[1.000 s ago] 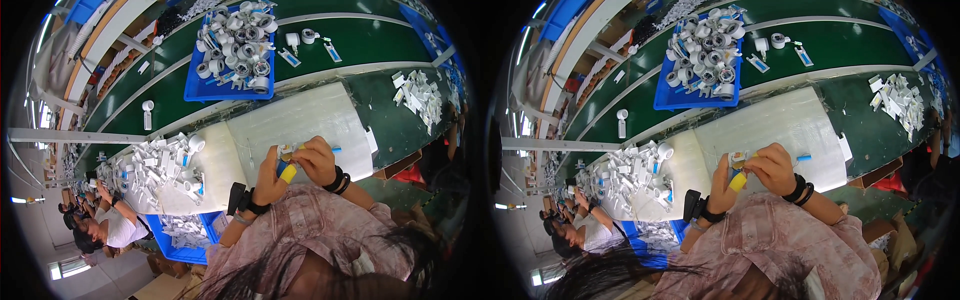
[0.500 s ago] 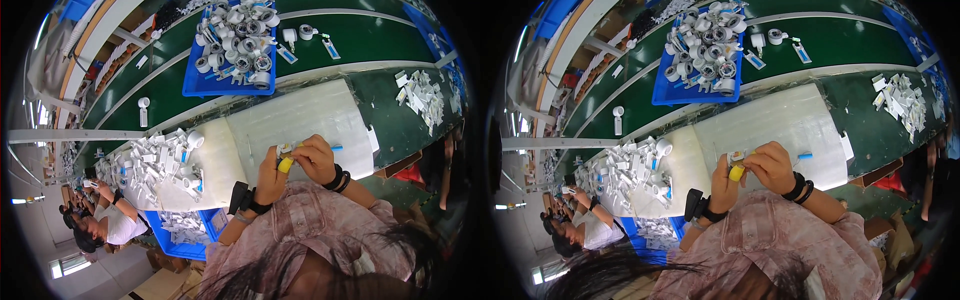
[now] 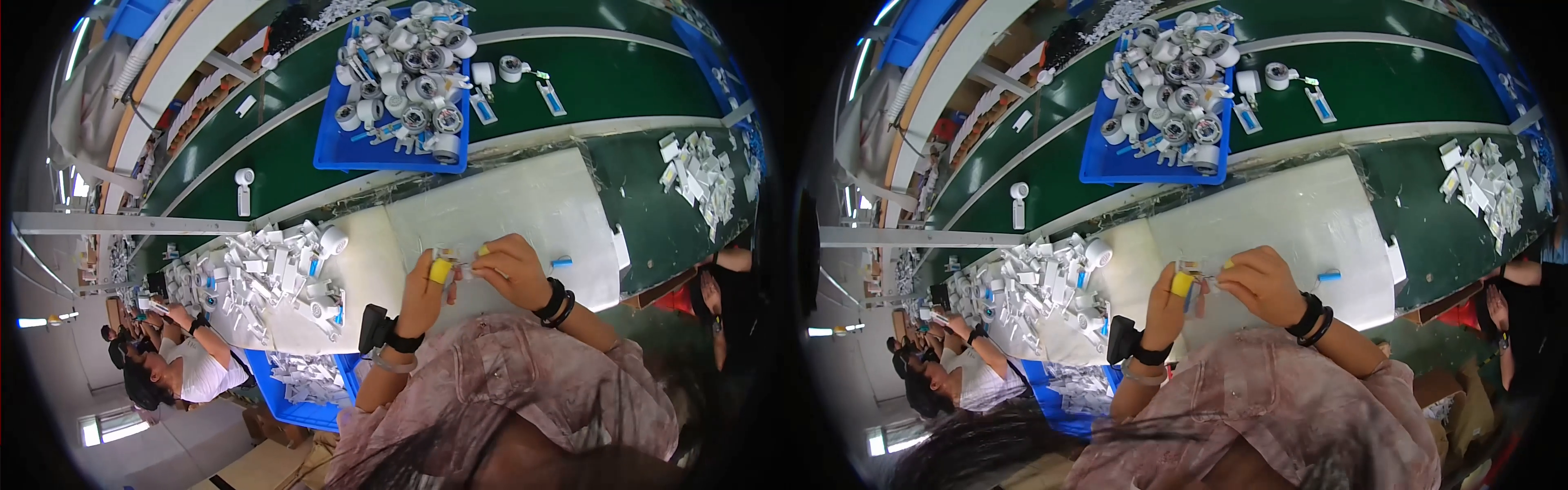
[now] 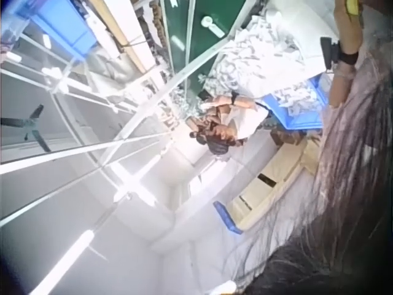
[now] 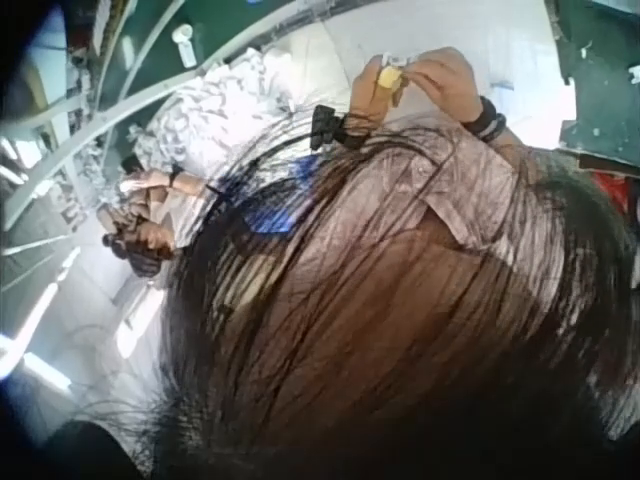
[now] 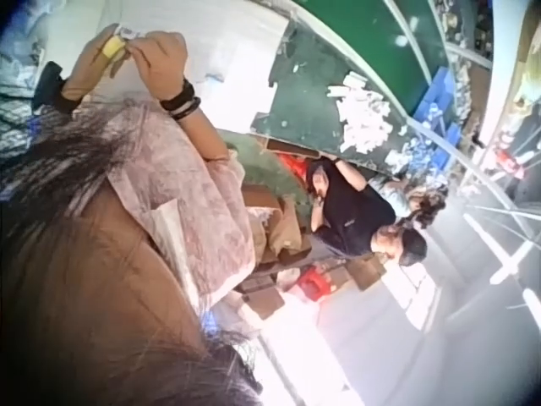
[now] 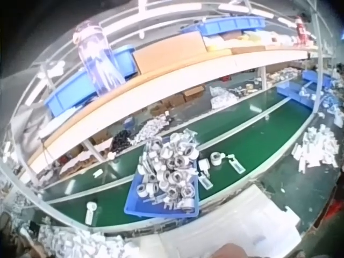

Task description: The person assembles handheld fans by hand, picking up a motor and a battery, connecting the wires, and fitting them into a plastic housing. They then pick up a fan head and a back cover, snapping them onto the housing one at a time.

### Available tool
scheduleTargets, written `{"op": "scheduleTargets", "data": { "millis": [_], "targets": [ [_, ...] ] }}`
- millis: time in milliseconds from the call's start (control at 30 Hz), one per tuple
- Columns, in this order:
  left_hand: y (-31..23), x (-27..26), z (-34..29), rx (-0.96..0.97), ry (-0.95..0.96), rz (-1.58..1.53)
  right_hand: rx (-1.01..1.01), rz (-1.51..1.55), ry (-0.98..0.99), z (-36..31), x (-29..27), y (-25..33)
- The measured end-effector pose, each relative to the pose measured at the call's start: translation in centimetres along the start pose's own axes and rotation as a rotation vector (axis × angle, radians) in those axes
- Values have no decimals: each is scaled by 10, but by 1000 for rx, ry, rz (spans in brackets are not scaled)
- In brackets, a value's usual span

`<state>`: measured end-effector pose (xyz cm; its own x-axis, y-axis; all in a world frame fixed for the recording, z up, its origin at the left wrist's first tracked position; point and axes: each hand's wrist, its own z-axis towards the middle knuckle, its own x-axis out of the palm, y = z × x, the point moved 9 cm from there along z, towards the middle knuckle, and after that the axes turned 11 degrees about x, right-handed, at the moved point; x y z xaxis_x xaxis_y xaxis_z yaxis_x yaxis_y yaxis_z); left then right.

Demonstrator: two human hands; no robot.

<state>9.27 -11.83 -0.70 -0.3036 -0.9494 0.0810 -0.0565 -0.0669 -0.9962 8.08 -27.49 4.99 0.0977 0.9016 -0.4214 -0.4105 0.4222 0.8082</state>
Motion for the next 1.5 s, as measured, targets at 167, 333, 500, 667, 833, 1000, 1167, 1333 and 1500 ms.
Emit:
{"op": "scheduleTargets", "data": {
  "millis": [167, 333, 500, 667, 833, 1000, 1167, 1333, 1500],
  "targets": [
    [18, -106, 32, -28, -249, -115, 212, 101, 14, 2, -4, -55],
    [19, -257, 83, 137, -519, 344, 477, 139, 15, 4, -17, -131],
    [63, -388, 133, 186, -751, 287, 536, 4, -69, 34, -28, -194],
    [91, -395, 121, 253, -862, 853, 422, -236, -160, 110, -30, -242],
    [105, -301, 98, 152, -582, 474, 68, -897, -83, 199, 0, -258],
    [73, -190, 61, 18, -473, 193, -128, -986, 153, 223, 8, -282],
    [64, -98, 45, -51, -160, -22, 8, -787, 333, 193, -6, -242],
    [38, -42, 65, 46, 36, 1, 68, -303, 480, 127, -7, -157],
    [73, 3, 70, -341, 258, -124, -45, -129, 650, 61, 7, -62]
  ]
}}
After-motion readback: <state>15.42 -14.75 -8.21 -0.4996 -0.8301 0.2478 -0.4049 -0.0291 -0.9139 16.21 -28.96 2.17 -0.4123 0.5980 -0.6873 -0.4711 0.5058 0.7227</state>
